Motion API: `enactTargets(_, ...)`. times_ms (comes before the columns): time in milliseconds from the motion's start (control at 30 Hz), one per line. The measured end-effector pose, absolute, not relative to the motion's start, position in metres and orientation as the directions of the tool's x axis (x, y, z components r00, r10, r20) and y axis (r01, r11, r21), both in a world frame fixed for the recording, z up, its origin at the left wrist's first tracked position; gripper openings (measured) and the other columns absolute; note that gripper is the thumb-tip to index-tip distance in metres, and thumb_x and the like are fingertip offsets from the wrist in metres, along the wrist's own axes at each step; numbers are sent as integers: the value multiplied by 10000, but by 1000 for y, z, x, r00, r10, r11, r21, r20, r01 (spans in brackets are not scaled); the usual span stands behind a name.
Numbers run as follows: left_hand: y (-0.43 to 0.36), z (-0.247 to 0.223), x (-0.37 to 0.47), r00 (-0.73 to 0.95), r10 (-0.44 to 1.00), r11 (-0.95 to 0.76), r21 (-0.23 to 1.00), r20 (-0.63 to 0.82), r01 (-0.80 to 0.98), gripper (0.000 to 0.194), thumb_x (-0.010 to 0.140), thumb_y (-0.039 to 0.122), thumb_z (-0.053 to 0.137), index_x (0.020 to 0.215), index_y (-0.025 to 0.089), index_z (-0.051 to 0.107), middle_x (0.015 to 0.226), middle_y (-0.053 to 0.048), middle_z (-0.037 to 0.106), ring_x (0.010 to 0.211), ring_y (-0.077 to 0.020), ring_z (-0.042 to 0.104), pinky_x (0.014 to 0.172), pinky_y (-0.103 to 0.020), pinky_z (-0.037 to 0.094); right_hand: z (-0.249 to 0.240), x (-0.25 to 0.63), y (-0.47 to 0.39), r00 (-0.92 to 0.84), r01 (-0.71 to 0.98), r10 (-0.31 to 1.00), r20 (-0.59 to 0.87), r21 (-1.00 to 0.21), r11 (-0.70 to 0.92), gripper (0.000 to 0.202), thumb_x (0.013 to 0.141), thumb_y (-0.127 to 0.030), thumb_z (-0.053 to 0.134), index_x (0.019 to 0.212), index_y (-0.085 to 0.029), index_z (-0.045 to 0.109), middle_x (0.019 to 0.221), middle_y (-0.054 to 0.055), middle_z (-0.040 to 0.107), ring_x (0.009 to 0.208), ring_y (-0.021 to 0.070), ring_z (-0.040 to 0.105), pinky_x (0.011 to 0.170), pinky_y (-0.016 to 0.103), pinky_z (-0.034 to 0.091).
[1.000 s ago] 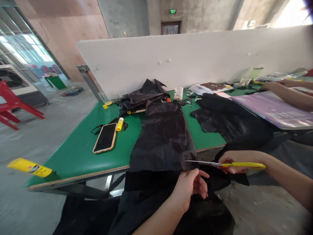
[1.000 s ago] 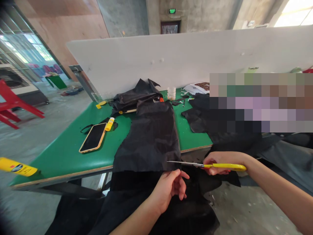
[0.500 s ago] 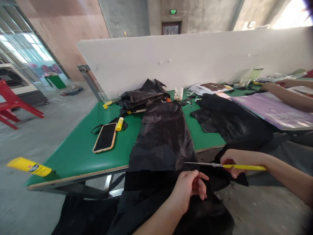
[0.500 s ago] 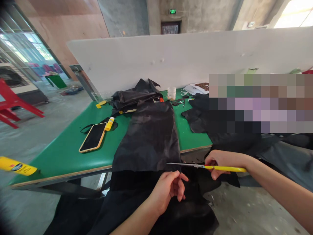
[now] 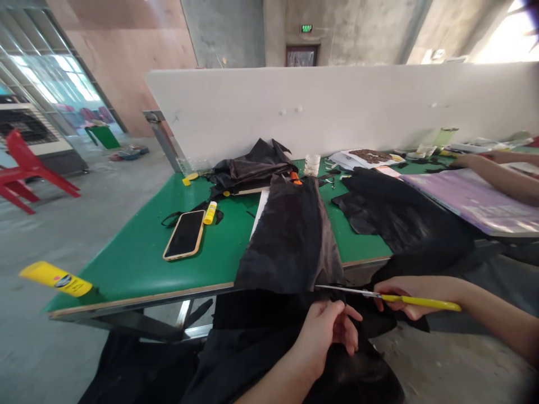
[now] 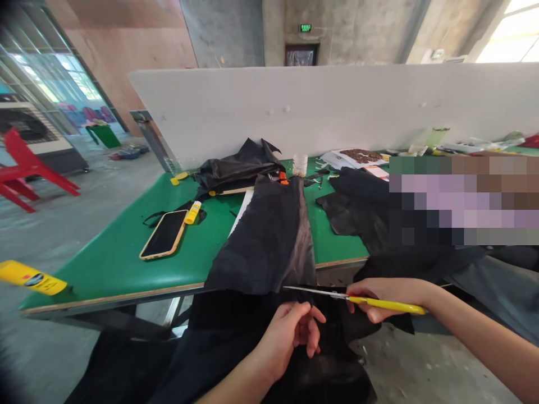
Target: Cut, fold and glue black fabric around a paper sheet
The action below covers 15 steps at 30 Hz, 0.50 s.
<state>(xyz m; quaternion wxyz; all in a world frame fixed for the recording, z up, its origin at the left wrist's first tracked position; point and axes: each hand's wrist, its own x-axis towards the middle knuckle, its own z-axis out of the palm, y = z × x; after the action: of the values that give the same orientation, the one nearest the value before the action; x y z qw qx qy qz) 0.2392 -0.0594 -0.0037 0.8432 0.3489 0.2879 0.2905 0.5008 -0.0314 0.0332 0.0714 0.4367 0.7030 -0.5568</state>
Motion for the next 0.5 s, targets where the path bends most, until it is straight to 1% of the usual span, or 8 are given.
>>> enactTargets(133, -58, -3, 237, 664, 699, 570, 767, -265, -294, 391, 745, 425, 464, 726, 72, 631, 426, -10, 515, 349, -97, 435, 449, -242, 339, 33, 501, -33, -628, 671, 520, -579, -741, -15, 399, 682, -398, 622, 1008, -180, 551, 717, -27, 435, 605, 109, 364, 528, 225, 280)
enactTargets(333, -58, -4, 236, 651, 712, 560, 772, -262, -302, 394, 751, 414, 467, 704, 63, 640, 434, -19, 521, 358, -99, 450, 454, -244, 355, 33, 511, -40, -642, 595, 511, -572, -792, -139, 603, 634, -604, 605, 1022, -146, 546, 741, -14, 404, 622, 107, 304, 540, 232, 254)
enactTargets(500, -60, -8, 235, 652, 721, 551, 764, -234, -336, 379, 774, 363, 434, 681, 57, 638, 425, -18, 516, 350, -97, 443, 465, -250, 366, 25, 521, -44, -653, 571, 506, -564, -805, -161, 730, 581, -695, 603, 1049, -139, 535, 741, -11, 395, 631, 107, 289, 535, 227, 242)
